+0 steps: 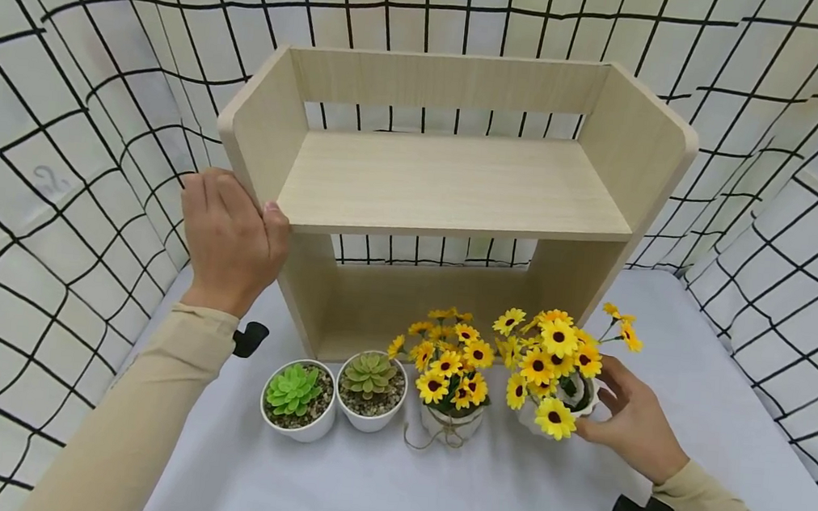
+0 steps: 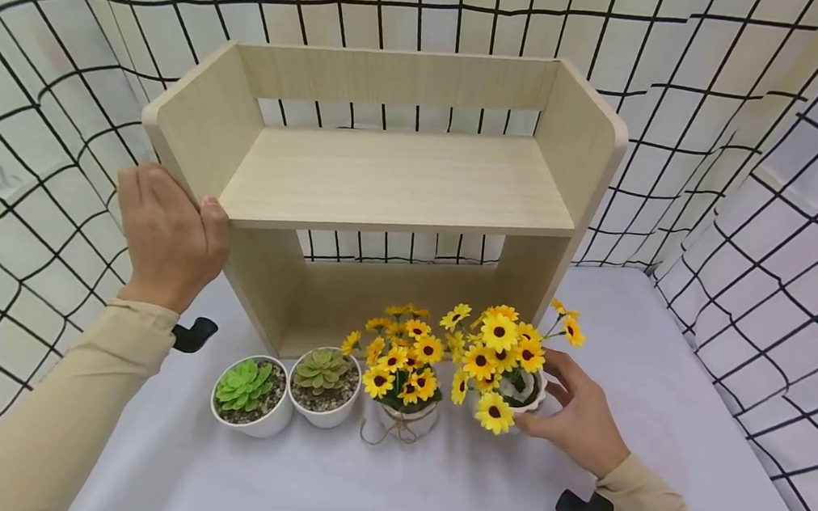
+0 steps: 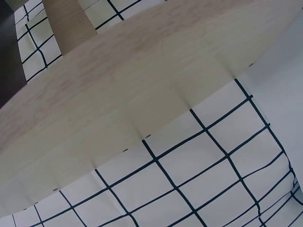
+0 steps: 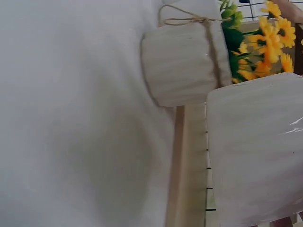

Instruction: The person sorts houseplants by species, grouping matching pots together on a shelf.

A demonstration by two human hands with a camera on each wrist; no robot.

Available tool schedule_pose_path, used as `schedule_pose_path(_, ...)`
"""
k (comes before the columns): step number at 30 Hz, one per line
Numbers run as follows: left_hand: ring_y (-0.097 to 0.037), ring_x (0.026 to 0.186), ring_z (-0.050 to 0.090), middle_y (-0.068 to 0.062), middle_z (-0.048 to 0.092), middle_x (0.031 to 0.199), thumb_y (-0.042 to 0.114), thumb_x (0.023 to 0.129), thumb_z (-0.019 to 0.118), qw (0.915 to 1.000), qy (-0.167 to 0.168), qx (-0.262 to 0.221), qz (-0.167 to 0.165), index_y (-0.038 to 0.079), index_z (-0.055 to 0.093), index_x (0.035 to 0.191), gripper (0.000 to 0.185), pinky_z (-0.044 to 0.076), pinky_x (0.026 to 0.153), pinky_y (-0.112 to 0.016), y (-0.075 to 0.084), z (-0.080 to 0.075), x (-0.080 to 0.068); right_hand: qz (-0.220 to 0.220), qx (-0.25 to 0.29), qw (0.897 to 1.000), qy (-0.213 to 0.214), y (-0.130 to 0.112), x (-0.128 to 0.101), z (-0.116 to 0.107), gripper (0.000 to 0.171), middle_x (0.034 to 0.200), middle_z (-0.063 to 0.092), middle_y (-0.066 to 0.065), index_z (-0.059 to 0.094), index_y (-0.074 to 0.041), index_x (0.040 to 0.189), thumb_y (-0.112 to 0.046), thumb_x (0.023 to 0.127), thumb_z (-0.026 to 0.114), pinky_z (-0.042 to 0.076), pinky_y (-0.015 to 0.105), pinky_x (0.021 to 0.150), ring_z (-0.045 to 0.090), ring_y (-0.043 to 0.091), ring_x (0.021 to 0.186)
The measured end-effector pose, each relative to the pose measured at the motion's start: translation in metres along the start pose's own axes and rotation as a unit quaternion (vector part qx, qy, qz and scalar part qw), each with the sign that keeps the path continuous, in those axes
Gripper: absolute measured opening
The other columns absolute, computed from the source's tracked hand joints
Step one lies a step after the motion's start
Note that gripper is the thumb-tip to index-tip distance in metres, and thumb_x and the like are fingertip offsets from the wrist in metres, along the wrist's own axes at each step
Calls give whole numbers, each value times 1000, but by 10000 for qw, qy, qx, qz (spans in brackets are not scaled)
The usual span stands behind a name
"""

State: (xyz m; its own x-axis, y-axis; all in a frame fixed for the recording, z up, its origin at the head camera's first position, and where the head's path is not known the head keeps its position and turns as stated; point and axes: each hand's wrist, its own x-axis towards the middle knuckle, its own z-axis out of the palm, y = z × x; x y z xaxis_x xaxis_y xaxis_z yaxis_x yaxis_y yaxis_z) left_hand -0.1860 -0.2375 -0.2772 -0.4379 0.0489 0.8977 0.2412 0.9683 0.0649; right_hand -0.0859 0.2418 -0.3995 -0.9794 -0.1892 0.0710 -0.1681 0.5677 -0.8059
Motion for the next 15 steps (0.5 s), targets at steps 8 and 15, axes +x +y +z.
schedule_pose_path(8, -45, 93, 38, -33, 47, 98, 28, 97, 32, 10000, -40, -16, -1, -11, 42, 107, 42, 30, 82, -54, 1, 0, 1, -311, 135, 9992, 205, -21, -1, -24, 89, 151, 49, 0, 42, -5, 154, -3, 76, 85, 43, 8, 104, 48, -5, 132)
schedule_pose_path(15, -46, 93, 38, -33, 48, 98, 28, 97, 32, 9999, -88, 62, 6, -11, 42, 107, 42, 30, 83, -54, 1, -2, 0, -642, 361, 9965, 388, -47, 1, -43, 96, 152, 47, -9, 37, -7, 158, 4, 75, 83, 41, 2, 100, 47, -10, 130)
